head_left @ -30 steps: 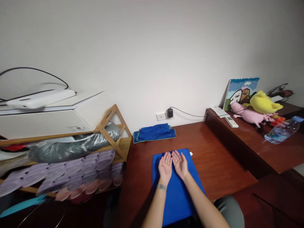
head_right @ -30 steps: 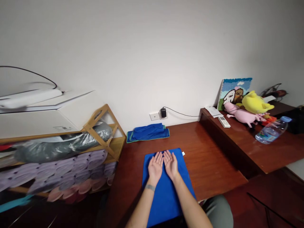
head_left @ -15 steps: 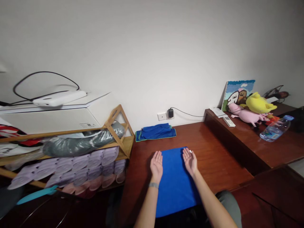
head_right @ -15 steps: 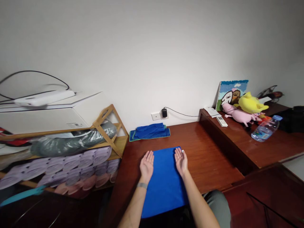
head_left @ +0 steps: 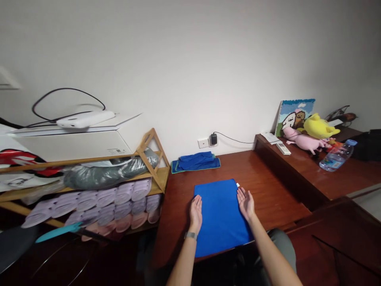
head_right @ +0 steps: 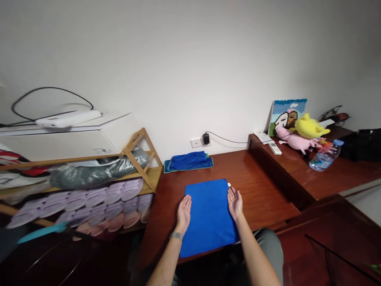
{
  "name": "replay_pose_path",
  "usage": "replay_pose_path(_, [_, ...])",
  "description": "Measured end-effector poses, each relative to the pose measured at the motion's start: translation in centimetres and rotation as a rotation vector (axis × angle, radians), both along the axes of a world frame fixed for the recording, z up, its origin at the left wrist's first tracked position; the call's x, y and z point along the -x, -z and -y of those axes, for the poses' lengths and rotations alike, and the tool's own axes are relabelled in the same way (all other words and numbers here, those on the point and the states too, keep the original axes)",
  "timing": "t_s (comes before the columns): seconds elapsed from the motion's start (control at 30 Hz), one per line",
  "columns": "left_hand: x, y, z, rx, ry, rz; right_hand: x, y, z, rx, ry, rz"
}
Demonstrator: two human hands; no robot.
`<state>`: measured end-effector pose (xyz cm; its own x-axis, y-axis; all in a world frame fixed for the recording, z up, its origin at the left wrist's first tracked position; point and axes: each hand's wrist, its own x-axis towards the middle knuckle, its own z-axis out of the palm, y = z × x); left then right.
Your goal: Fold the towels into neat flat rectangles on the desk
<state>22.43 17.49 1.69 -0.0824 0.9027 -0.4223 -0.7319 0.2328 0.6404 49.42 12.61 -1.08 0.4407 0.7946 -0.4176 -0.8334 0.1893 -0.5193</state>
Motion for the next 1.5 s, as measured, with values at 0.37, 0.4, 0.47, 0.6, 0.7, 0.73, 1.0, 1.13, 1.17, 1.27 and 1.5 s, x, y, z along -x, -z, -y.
replay_pose_path(0.37, [-4.3,1.2,3.8,0.084,0.147,0.143,11.2,2.0,0.7,-0.08,-0.238,-0.068])
replay_pose_path(0.4, [-3.9,1.2,3.5,0.085,0.133,0.13,10.8,2.1,0.6,-0.078,-0.24,-0.069])
replay_pose_path(0.47, [-3.1,1.0,2.5,0.084,0.103,0.11,9.6,2.1,0.2,-0.075,-0.239,-0.071])
replay_pose_path(0.6, [-2.1,0.3,0.4,0.081,0.064,0.092,7.0,1.5,-1.0,-0.053,-0.201,-0.067])
replay_pose_path(0.7, [-1.7,-0.1,-0.7,0.086,0.044,0.082,5.6,0.9,-2.2,-0.035,-0.187,-0.053])
replay_pose_path(0.73, [-1.7,-0.2,-1.0,0.087,0.037,0.079,5.3,0.7,-2.6,-0.031,-0.188,-0.049])
replay_pose_path(1.0, [1.1,-1.3,-2.3,0.089,-0.089,0.049,3.8,-0.1,-4.3,0.007,-0.158,-0.014])
replay_pose_path(1.13, [3.8,-1.8,-1.2,0.065,-0.183,0.041,2.9,0.1,-2.3,0.006,-0.052,-0.002])
replay_pose_path(1.17, [3.8,-1.8,-0.6,0.049,-0.177,0.05,3.2,0.2,-1.7,-0.013,-0.04,0.002])
replay_pose_path(1.27, [1.5,-0.9,2.0,0.01,-0.02,0.112,6.0,0.9,-0.1,-0.096,-0.102,0.0])
replay_pose_path(1.5, [-1.9,2.8,5.7,-0.092,0.17,-0.079,7.6,2.4,2.2,-0.053,-0.168,0.014])
